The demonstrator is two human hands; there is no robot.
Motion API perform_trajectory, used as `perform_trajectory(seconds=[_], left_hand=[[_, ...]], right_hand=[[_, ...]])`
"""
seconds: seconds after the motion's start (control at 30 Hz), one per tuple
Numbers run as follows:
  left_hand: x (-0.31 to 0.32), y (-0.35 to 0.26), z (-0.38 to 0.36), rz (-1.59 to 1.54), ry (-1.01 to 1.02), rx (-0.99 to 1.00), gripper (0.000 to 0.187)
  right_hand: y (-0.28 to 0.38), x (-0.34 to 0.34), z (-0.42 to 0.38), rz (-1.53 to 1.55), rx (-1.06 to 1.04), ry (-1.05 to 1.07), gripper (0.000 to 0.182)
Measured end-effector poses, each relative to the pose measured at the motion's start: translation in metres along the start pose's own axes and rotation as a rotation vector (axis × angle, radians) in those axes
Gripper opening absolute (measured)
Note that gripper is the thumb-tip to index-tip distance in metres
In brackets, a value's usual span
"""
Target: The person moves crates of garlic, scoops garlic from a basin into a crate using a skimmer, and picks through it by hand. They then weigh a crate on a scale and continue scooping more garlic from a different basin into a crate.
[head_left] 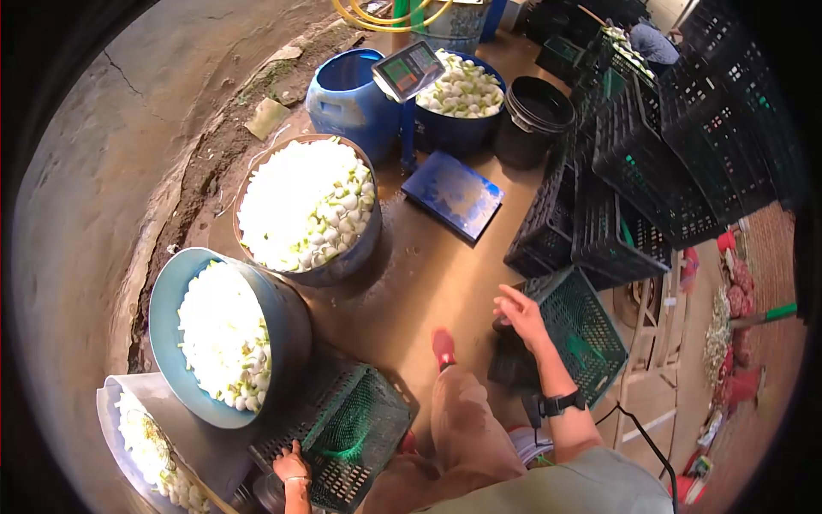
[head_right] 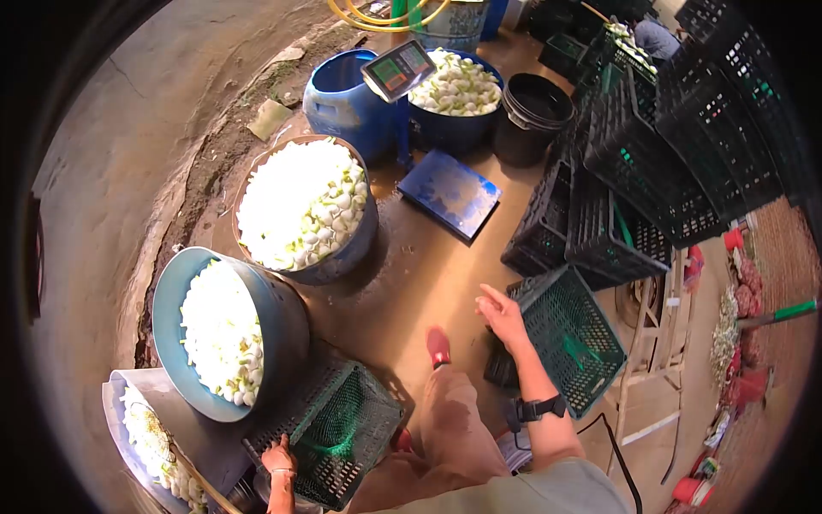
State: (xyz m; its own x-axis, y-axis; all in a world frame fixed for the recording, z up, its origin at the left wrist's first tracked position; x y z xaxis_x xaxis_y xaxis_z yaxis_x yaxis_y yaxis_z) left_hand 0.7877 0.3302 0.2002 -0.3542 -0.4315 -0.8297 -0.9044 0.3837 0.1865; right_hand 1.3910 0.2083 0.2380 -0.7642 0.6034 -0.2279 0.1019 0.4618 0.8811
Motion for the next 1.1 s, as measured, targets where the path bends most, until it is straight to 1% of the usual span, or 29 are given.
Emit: perform_trajectory(seconds=[0.07, 0.1, 0.13, 0.17, 0.2, 0.23, 0.27, 0.3, 0.33, 0.37, 0.4, 0.43, 0.47, 0.5, 0.57, 0.63, 0.67, 0.7, 0.77, 0.8, 0.83, 0.9, 0.93, 0.97, 1.0, 1.03, 1.1], left_hand=[[0.006, -0.008, 0.016, 0.020, 0.065, -0.027, 0.042], [0.005, -0.016, 0.020, 0.010, 0.089, -0.037, 0.041], [0.010, -0.024, 0.026, 0.023, 0.150, -0.051, 0.043], [0.011, -0.033, 0.032, 0.036, 0.164, -0.066, 0.044], [0.009, -0.042, 0.032, 0.054, 0.194, -0.073, 0.045], [-0.011, -0.058, 0.031, 0.133, 0.128, -0.007, 0.049], [-0.025, -0.062, 0.030, 0.128, 0.183, 0.001, 0.053], [-0.039, -0.069, 0.031, 0.114, 0.232, 0.008, 0.059], [-0.045, -0.080, 0.034, 0.090, 0.273, 0.010, 0.067], [-0.046, -0.080, 0.034, 0.059, 0.282, -0.025, 0.073], [-0.065, -0.087, 0.039, -0.034, 0.415, -0.101, 0.075], [-0.068, -0.089, 0.039, -0.015, 0.357, -0.067, 0.074], [-0.073, -0.090, 0.039, 0.005, 0.298, -0.036, 0.074], [-0.081, -0.094, 0.042, 0.004, 0.338, -0.039, 0.072], [-0.103, -0.103, 0.047, 0.001, 0.416, -0.047, 0.069], [-0.112, -0.111, 0.053, -0.065, 0.397, -0.102, 0.068], [-0.114, -0.114, 0.054, -0.097, 0.387, -0.131, 0.067], [-0.114, -0.115, 0.055, -0.110, 0.342, -0.115, 0.066], [-0.107, -0.117, 0.054, -0.122, 0.251, -0.066, 0.068], [-0.109, -0.119, 0.056, -0.128, 0.203, -0.038, 0.069], [-0.108, -0.119, 0.057, -0.136, 0.194, -0.025, 0.070], [-0.112, -0.122, 0.061, -0.154, 0.175, 0.000, 0.072], [-0.088, -0.108, 0.055, -0.130, 0.212, -0.003, 0.073], [-0.041, -0.082, 0.043, -0.105, 0.247, -0.007, 0.074], [-0.016, -0.070, 0.037, -0.078, 0.282, -0.008, 0.075], [-0.029, -0.076, 0.040, -0.096, 0.259, -0.038, 0.074], [-0.086, -0.104, 0.060, -0.132, 0.213, -0.096, 0.074]], right_hand=[[0.034, -0.007, 0.079, 0.007, -0.042, -0.048, 0.041], [0.046, -0.011, 0.126, -0.089, -0.061, -0.048, 0.040], [0.054, -0.014, 0.179, -0.116, -0.052, -0.048, 0.040], [0.063, -0.016, 0.237, -0.190, -0.077, -0.074, 0.041], [0.074, -0.018, 0.293, -0.152, -0.124, -0.112, 0.041], [0.096, -0.021, 0.341, -0.226, -0.179, -0.145, 0.040], [0.125, -0.019, 0.378, -0.219, -0.119, -0.148, 0.040], [0.151, -0.019, 0.420, -0.176, -0.154, -0.224, 0.042], [0.178, -0.021, 0.457, -0.180, -0.167, -0.253, 0.041], [0.188, -0.031, 0.520, -0.295, -0.363, -0.335, 0.041], [0.222, -0.028, 0.541, -0.293, -0.340, -0.336, 0.042], [0.258, -0.025, 0.559, -0.432, -0.404, -0.331, 0.044], [0.268, -0.029, 0.610, -0.417, -0.510, -0.389, 0.044], [0.272, -0.031, 0.651, -0.397, -0.620, -0.448, 0.044], [0.315, -0.016, 0.655, -0.413, -0.465, -0.294, 0.046], [0.320, -0.004, 0.689, -0.413, -0.336, -0.148, 0.044], [0.328, 0.007, 0.689, -0.413, -0.271, -0.077, 0.043], [0.324, 0.015, 0.681, -0.227, -0.181, -0.035, 0.043], [0.313, 0.012, 0.708, -0.231, -0.244, 0.076, 0.046], [0.314, 0.015, 0.709, -0.233, -0.278, 0.128, 0.047], [0.308, 0.010, 0.710, -0.221, -0.203, 0.104, 0.049], [0.310, 0.009, 0.707, -0.147, -0.256, 0.068, 0.043], [0.310, 0.009, 0.705, -0.109, -0.281, 0.052, 0.041], [0.310, 0.010, 0.701, -0.076, -0.257, 0.056, 0.040], [0.310, 0.010, 0.697, -0.043, -0.232, 0.057, 0.040], [0.309, 0.010, 0.696, -0.008, -0.209, 0.058, 0.039], [0.306, 0.011, 0.703, 0.058, -0.219, 0.083, 0.038]])
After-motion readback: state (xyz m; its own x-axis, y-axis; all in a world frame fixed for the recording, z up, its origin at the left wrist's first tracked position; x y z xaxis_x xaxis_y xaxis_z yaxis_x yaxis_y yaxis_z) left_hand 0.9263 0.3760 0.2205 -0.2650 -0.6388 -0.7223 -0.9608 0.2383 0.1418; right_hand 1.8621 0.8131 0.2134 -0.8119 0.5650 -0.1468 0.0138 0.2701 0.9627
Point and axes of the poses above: each hand's wrist, its own z-axis towards the middle knuckle, its own x-axis out of the palm, y = z × x, the point moved 7 cm from there along z, towards the middle knuckle, and after that the axes turned 6 degrees about -z, right-handed, at the moved point
